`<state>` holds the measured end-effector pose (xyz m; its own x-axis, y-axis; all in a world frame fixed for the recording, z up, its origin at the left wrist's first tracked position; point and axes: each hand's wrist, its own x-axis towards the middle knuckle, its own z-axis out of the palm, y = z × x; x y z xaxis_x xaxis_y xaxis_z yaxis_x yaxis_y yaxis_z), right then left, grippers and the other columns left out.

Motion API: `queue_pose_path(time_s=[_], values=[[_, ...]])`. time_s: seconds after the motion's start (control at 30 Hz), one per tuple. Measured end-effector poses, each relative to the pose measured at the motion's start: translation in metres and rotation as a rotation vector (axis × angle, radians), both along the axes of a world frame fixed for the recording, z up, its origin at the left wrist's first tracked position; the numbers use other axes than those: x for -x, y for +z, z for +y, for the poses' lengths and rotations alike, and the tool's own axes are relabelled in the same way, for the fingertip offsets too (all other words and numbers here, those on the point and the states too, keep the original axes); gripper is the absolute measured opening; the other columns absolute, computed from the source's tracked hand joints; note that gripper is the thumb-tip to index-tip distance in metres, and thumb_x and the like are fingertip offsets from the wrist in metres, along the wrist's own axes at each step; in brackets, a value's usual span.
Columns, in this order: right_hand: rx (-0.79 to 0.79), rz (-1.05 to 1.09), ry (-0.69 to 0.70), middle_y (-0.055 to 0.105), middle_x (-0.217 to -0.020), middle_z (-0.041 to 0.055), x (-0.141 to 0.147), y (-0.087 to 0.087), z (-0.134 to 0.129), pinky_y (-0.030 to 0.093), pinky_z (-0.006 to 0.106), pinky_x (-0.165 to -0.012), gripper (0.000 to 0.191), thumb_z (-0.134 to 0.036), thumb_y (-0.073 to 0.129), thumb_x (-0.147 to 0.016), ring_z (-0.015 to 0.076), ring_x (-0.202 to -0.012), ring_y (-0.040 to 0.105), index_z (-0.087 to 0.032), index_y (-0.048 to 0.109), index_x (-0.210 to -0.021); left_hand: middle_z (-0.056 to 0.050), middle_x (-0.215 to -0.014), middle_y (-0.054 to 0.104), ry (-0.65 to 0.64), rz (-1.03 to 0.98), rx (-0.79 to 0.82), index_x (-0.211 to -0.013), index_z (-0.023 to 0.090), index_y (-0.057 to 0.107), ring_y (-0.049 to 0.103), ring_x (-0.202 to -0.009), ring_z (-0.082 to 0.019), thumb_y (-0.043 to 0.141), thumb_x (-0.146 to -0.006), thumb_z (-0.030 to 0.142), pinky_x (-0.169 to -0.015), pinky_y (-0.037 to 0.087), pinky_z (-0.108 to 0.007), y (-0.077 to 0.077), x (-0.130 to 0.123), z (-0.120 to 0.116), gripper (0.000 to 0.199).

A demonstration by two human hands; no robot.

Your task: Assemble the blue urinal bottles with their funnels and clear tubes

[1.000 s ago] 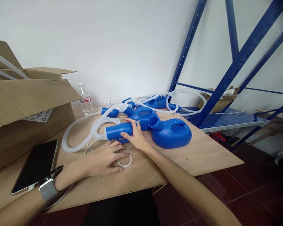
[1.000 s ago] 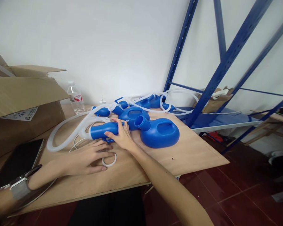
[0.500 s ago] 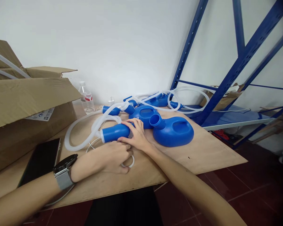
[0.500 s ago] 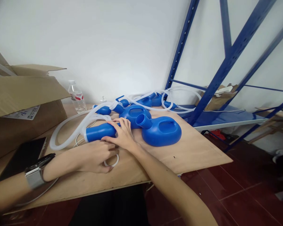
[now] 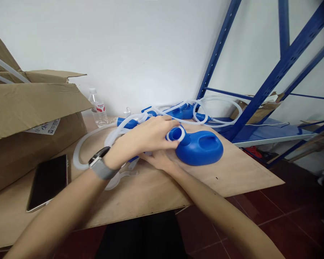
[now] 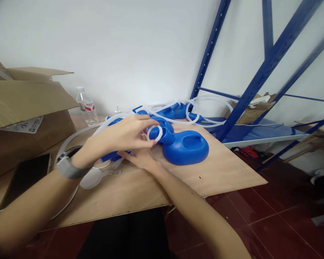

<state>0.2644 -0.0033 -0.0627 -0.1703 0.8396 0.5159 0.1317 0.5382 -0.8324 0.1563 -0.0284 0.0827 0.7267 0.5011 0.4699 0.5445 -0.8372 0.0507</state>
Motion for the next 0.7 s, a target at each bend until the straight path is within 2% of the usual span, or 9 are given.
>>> queue_pose_path(time_s=[0.07,0.2,0.3,0.43,0.57,0.63,0.7], values=[[-0.138,-0.219,0.051,0.059,-0.153,0.0050,-0.002,0.000,0.000,0.038,0.065,-0.125,0.079,-0.065,0.080,-0.081,0.0438,-0.152,0.041,-0.036,0.057,-0.150,-0.012,-0.106,0.072,0.131,-0.002,-0.013,-0.113,0.015,0.075,0.069,-0.091,-0.028,0.068,-0.089,0.031,-0.076,0.053,-0.037,-0.010,-0.006,0.020,0.030],[-0.331,-0.461,0.024,0.045,-0.167,0.0091,-0.004,-0.004,0.005,0.025,0.068,-0.129,0.071,-0.059,0.066,-0.097,0.0407,-0.159,0.030,-0.032,0.045,-0.159,-0.012,-0.101,0.075,0.091,0.007,0.068,-0.114,0.014,0.075,0.069,-0.094,-0.029,0.067,-0.089,0.033,-0.081,0.053,-0.038,-0.019,-0.014,0.040,0.032],[-0.357,-0.535,0.005,0.039,-0.171,0.0092,-0.006,-0.002,0.005,0.025,0.068,-0.130,0.071,-0.057,0.062,-0.100,0.0408,-0.160,0.028,-0.031,0.041,-0.162,-0.011,-0.101,0.077,0.018,-0.012,0.135,-0.118,0.013,0.074,0.069,-0.091,-0.027,0.064,-0.090,0.032,-0.082,0.052,-0.037,-0.015,-0.017,0.041,0.035],[-0.349,-0.689,0.062,0.037,-0.173,0.0042,-0.012,0.012,-0.001,0.026,0.068,-0.130,0.068,-0.056,0.057,-0.103,0.0404,-0.163,0.024,-0.036,0.037,-0.165,-0.012,-0.108,0.077,-0.036,0.034,0.176,-0.124,0.013,0.073,0.070,-0.090,-0.026,0.066,-0.090,0.033,-0.083,0.052,-0.036,-0.016,-0.021,0.042,0.040],[-0.292,-0.858,0.148,0.030,-0.176,0.0050,-0.037,0.031,-0.030,0.019,0.067,-0.132,0.077,-0.060,0.058,-0.102,0.0390,-0.165,0.019,-0.032,0.031,-0.168,-0.012,-0.111,0.076,-0.029,0.048,0.173,-0.123,0.014,0.073,0.070,-0.094,-0.026,0.065,-0.093,0.035,-0.086,0.052,-0.037,-0.023,-0.022,0.046,0.038],[-0.205,-0.899,0.227,0.039,-0.172,0.0058,-0.060,0.042,-0.056,0.024,0.062,-0.132,0.079,-0.065,0.060,-0.099,0.0374,-0.162,0.028,-0.031,0.037,-0.167,-0.011,-0.113,0.075,-0.040,0.030,0.181,-0.125,0.015,0.073,0.070,-0.095,-0.025,0.064,-0.093,0.037,-0.087,0.053,-0.036,-0.026,-0.021,0.049,0.039],[-0.118,-0.909,0.326,0.063,-0.154,0.0035,-0.090,0.056,-0.083,0.044,0.052,-0.124,0.065,-0.066,0.064,-0.096,0.0341,-0.147,0.054,-0.034,0.059,-0.153,-0.012,-0.112,0.075,-0.052,0.018,0.184,-0.127,0.015,0.072,0.070,-0.093,-0.025,0.063,-0.094,0.038,-0.086,0.053,-0.036,-0.028,-0.021,0.051,0.042]])
